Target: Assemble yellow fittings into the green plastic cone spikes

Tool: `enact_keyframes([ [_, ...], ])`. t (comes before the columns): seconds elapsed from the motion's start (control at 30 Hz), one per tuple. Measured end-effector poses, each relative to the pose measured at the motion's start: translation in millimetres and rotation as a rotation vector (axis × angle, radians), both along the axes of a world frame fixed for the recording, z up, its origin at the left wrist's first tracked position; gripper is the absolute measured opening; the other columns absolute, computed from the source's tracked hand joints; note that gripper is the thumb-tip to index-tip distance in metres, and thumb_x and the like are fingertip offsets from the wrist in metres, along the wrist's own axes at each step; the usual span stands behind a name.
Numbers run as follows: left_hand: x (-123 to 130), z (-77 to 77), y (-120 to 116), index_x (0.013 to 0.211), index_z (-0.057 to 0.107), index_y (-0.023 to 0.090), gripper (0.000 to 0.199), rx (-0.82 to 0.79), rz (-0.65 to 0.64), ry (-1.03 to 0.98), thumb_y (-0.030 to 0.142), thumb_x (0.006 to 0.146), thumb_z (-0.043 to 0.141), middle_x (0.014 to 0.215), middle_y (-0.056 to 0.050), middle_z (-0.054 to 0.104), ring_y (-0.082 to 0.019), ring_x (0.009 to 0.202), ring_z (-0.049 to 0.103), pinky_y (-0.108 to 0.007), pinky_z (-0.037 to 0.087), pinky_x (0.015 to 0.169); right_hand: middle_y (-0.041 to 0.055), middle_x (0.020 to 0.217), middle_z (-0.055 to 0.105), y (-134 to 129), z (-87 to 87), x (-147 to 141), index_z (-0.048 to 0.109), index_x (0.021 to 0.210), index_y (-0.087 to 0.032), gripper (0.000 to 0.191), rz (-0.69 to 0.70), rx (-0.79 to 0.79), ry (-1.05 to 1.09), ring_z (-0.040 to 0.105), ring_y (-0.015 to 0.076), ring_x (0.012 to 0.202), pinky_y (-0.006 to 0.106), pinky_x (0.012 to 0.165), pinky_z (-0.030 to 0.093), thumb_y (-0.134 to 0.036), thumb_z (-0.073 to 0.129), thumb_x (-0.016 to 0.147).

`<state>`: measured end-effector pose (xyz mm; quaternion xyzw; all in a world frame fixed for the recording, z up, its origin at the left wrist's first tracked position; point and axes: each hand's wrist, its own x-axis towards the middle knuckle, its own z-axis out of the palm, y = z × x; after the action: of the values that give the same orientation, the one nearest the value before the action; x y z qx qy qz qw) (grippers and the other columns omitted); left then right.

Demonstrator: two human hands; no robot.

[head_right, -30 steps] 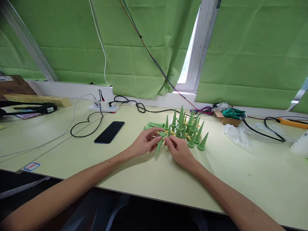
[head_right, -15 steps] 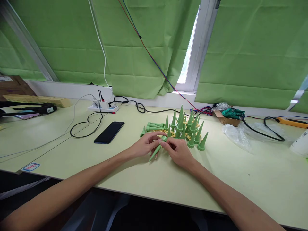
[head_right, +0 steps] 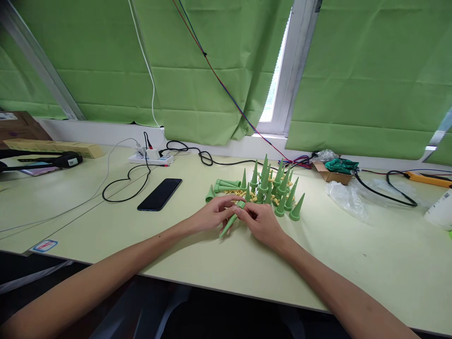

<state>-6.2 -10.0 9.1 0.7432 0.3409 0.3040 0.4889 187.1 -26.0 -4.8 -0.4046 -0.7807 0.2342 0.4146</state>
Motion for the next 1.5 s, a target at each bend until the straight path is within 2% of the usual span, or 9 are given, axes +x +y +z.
enact_keyframes([
  [0.37, 0.2, -1.8, 1.4, 0.133, 0.055, 0.017, 0.051, -0.025, -0.012, 0.0, 0.052, 0.096, 0.052, 0.06, 0.003, 0.056, -0.011, 0.045, 0.054, -0.022, 0.044, 0.044, -0.0029, 0.054, 0.045, 2.3, -1.3, 0.9, 0.047, 0.059, -0.018, 0.05, 0.004, 0.001, -0.016, 0.035, 0.0102, 0.052, 0.025, 0.052, 0.028, -0.052, 0.05, 0.095],
  [0.57, 0.0, -3.7, 1.9, 0.133, 0.054, 0.02, 0.049, -0.002, 0.019, 0.03, 0.051, 0.096, 0.052, 0.075, -0.001, 0.063, -0.009, 0.045, 0.053, -0.023, 0.044, 0.045, -0.0044, 0.053, 0.038, 0.8, 0.1, -1.0, 0.043, 0.059, -0.019, 0.05, -0.002, 0.03, -0.03, 0.032, 0.0098, 0.052, 0.025, 0.051, 0.026, -0.052, 0.049, 0.096],
  [0.63, 0.1, -1.0, 0.5, 0.133, 0.054, 0.022, 0.044, 0.059, 0.071, 0.062, 0.046, 0.097, 0.049, 0.084, -0.002, 0.065, -0.008, 0.044, 0.051, -0.023, 0.042, 0.044, -0.005, 0.052, 0.036, 0.8, -0.2, -1.5, 0.039, 0.058, -0.019, 0.05, -0.022, 0.05, -0.042, 0.03, 0.0096, 0.051, 0.025, 0.051, 0.025, -0.05, 0.049, 0.096],
  [0.7, 0.1, 2.4, -1.0, 0.13, 0.057, 0.022, 0.039, 0.187, 0.164, 0.124, 0.04, 0.096, 0.05, 0.088, -0.002, 0.066, -0.008, 0.047, 0.05, -0.022, 0.04, 0.046, -0.0052, 0.052, 0.036, 2.0, -1.4, -1.5, 0.037, 0.059, -0.019, 0.049, -0.058, 0.067, -0.066, 0.029, 0.0096, 0.051, 0.026, 0.052, 0.024, -0.048, 0.05, 0.097],
  [0.83, -0.7, 4.8, -1.9, 0.119, 0.064, 0.02, 0.033, 0.382, 0.294, 0.289, 0.035, 0.092, 0.054, 0.078, -0.001, 0.067, -0.012, 0.055, 0.054, -0.025, 0.041, 0.054, -0.0048, 0.052, 0.039, 7.7, -6.0, 0.0, 0.039, 0.06, -0.02, 0.046, -0.119, 0.061, -0.14, 0.031, 0.0103, 0.051, 0.027, 0.053, 0.025, -0.045, 0.049, 0.097],
  [1.07, -3.4, -5.4, 3.3, 0.115, 0.068, 0.019, 0.034, 0.4, 0.334, 0.421, 0.038, 0.091, 0.054, 0.075, -0.003, 0.07, -0.02, 0.07, 0.063, -0.029, 0.044, 0.064, -0.0036, 0.053, 0.041, 11.4, -9.0, 0.9, 0.034, 0.06, -0.021, 0.042, -0.127, 0.03, -0.289, 0.033, 0.0122, 0.052, 0.028, 0.054, 0.024, -0.037, 0.048, 0.096],
  [1.23, -4.6, -8.1, 4.2, 0.115, 0.069, 0.018, 0.036, 0.386, 0.295, 0.461, 0.041, 0.092, 0.054, 0.075, -0.003, 0.071, -0.021, 0.072, 0.063, -0.031, 0.045, 0.069, -0.002, 0.056, 0.049, 10.9, -8.9, 1.9, 0.037, 0.062, -0.021, 0.036, -0.114, -0.002, -0.349, 0.04, 0.0135, 0.054, 0.027, 0.056, 0.027, -0.031, 0.048, 0.096],
  [1.37, -4.5, -8.2, 4.1, 0.118, 0.067, 0.017, 0.037, 0.384, 0.289, 0.457, 0.04, 0.092, 0.055, 0.074, -0.003, 0.07, -0.021, 0.072, 0.063, -0.031, 0.045, 0.066, -0.001, 0.06, 0.055, 11.3, -9.7, 2.3, 0.044, 0.065, -0.021, 0.031, -0.113, -0.017, -0.367, 0.046, 0.0143, 0.057, 0.027, 0.057, 0.029, -0.028, 0.049, 0.095],
  [1.5, -4.9, -4.2, 6.4, 0.115, 0.067, 0.018, 0.03, 0.498, 0.337, 0.423, 0.031, 0.091, 0.054, 0.074, -0.002, 0.069, -0.019, 0.07, 0.062, -0.03, 0.046, 0.065, -0.0007, 0.061, 0.057, 10.7, -9.4, 2.1, 0.047, 0.066, -0.02, 0.03, -0.129, -0.024, -0.376, 0.047, 0.0146, 0.057, 0.027, 0.057, 0.03, -0.028, 0.049, 0.095],
])
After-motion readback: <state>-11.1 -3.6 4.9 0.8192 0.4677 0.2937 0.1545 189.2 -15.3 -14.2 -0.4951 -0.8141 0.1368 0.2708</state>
